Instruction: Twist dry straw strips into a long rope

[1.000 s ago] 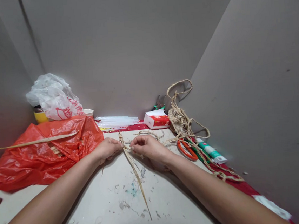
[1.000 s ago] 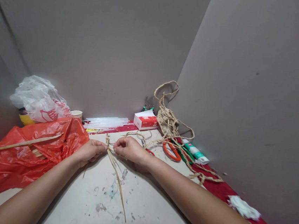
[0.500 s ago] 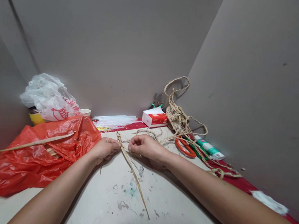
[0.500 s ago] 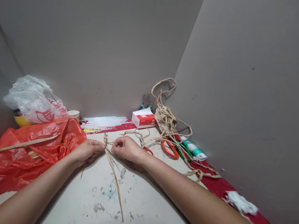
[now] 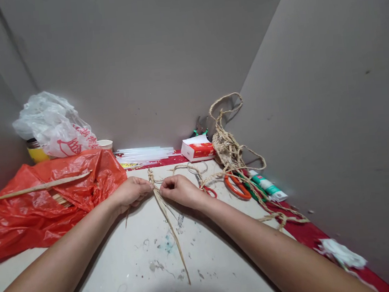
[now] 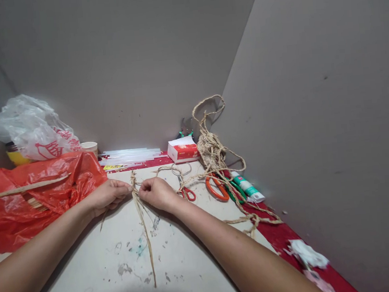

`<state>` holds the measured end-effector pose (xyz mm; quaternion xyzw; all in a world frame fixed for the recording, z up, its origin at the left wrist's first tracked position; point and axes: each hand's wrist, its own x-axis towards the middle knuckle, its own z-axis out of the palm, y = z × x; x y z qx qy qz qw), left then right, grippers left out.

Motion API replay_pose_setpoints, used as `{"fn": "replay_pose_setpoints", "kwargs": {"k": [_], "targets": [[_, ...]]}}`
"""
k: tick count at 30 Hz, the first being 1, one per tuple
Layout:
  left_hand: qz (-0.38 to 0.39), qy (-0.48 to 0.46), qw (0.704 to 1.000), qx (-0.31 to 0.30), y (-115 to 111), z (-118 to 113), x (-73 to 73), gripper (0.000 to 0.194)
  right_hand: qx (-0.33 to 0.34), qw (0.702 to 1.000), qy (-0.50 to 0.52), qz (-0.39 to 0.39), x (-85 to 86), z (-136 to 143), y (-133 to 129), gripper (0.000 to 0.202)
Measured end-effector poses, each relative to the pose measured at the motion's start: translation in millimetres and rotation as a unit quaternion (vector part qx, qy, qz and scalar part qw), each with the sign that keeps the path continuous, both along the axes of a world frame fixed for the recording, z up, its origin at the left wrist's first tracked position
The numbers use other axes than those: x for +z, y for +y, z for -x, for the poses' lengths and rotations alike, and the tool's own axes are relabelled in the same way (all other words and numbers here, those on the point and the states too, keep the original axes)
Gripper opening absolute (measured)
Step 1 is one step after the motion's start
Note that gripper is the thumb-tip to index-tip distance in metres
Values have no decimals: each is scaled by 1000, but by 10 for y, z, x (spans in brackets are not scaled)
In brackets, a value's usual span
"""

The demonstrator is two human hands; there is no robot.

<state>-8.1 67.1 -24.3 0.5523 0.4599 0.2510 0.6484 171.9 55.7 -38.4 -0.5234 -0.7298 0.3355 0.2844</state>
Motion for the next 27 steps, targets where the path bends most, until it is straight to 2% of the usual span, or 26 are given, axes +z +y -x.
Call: {"fn": "replay_pose_setpoints", "kwargs": {"k": [5,10,13,19,27], "targets": [[-5,15,1000,-7,1,-2,6,24,4,999,-27,-32,38,1,-3,13],[-23,38,999,-3,0,-18,8,26,-10,999,-42,-13,58,14,-2,9],[-39,67,997,4,-1,-37,-26,28,-19,998,-52,-38,52,12,11,9],[-119,114,985,56,-21,-92,-125,28,-28,997,-49,-48,71,-7,17,9],[-213,171,961,51,-79,-149,-101,27,-35,995,-67,-60,70,-20,3,12]]}}
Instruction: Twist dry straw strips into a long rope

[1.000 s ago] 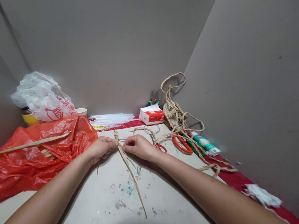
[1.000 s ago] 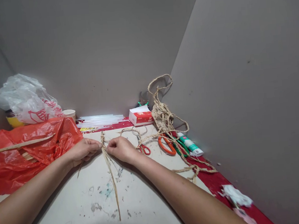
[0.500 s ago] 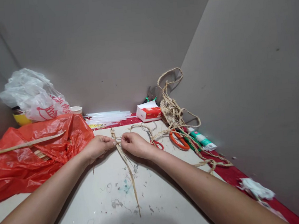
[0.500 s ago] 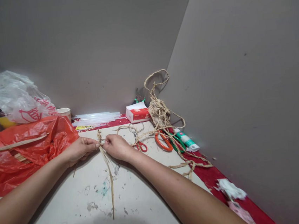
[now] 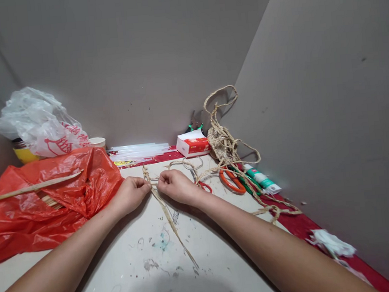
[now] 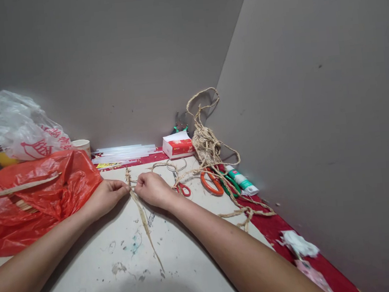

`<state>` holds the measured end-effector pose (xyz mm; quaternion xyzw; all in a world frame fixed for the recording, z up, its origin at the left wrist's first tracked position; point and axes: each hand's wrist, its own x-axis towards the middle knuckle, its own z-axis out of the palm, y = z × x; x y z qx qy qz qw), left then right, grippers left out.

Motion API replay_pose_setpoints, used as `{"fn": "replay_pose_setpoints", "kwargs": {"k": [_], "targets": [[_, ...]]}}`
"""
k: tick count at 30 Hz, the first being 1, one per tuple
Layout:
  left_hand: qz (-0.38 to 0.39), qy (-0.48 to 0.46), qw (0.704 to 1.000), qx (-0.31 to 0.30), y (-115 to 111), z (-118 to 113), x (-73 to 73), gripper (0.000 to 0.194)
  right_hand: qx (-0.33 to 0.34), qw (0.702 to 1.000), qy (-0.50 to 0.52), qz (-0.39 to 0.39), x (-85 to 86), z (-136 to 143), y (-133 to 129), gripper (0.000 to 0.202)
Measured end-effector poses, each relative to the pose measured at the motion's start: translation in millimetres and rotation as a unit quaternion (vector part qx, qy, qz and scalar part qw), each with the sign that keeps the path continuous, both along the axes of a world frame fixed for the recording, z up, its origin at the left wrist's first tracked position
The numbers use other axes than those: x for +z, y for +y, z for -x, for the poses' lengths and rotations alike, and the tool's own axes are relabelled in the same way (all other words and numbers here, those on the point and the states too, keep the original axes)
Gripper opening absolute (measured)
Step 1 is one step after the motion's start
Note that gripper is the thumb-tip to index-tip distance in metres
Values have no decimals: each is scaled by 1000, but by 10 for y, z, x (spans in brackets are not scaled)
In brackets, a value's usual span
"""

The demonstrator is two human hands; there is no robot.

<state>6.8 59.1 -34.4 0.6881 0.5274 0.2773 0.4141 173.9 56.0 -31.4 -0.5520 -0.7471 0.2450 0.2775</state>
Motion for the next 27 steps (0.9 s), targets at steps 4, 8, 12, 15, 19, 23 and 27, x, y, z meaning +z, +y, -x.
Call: {"fn": "replay_pose_setpoints", "kwargs": {"k": [4,8,12,15,19,23,27], "targets": [[18,10,999,-28,5,29,23,30,16,1000,-12,-5,12,-12,-10,14],[35,8,998,-42,31,61,18,32,14,1000,-9,-16,-1,-32,-1,16],[44,17,998,-51,35,61,22,35,8,999,-17,-40,-26,-38,6,17],[28,23,998,-50,24,43,34,36,-1,998,-30,-55,-27,-21,-3,17],[-26,40,998,-30,15,6,14,31,1,999,-30,-43,4,-3,-18,17],[-46,25,998,-31,24,-9,-31,28,33,998,-13,45,67,-70,-22,25],[-35,6,999,-27,23,-7,-36,28,52,994,-23,98,152,-171,-49,20]]}}
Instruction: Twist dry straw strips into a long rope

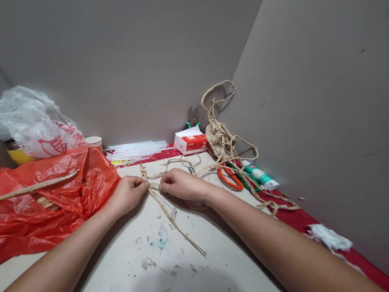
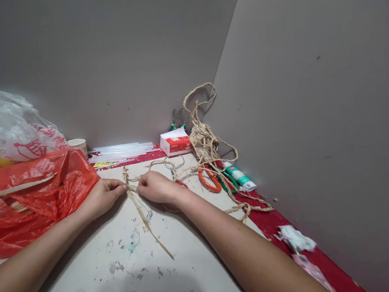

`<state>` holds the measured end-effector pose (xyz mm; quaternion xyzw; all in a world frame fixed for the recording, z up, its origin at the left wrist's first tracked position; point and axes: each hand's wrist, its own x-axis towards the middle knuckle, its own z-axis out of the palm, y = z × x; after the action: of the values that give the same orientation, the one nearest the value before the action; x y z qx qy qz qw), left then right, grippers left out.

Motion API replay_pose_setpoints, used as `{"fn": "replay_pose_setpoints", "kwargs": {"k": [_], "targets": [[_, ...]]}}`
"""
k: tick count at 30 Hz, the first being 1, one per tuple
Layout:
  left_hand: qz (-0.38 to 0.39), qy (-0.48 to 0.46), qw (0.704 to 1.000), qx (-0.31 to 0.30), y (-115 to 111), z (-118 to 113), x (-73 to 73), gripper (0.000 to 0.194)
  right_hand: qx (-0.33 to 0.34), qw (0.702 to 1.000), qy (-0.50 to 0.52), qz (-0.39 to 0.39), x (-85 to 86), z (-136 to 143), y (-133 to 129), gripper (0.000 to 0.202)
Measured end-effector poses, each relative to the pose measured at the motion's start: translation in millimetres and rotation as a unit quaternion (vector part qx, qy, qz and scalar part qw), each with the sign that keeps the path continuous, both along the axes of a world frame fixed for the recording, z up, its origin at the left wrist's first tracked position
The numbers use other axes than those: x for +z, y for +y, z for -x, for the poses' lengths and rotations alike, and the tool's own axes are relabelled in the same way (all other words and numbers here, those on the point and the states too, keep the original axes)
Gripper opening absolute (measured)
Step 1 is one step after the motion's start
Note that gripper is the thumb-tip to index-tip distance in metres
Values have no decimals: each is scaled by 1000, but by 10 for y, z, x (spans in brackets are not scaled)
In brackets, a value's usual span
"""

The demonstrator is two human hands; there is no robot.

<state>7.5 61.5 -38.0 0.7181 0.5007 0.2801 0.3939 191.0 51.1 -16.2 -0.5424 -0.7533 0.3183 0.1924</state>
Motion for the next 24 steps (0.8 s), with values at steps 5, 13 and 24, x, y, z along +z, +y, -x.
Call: {"fn": "replay_pose_setpoints", "kwargs": {"k": [5,13,24], "targets": [[33,-29,999,17,-26,-7,41,28,-15,989,89,115,72,120,-128,15],[188,-152,970,35,-35,7,72,20,-63,954,142,255,-82,534,-173,18],[262,-249,931,58,-17,23,19,18,105,963,-237,-72,534,740,-642,31]]}}
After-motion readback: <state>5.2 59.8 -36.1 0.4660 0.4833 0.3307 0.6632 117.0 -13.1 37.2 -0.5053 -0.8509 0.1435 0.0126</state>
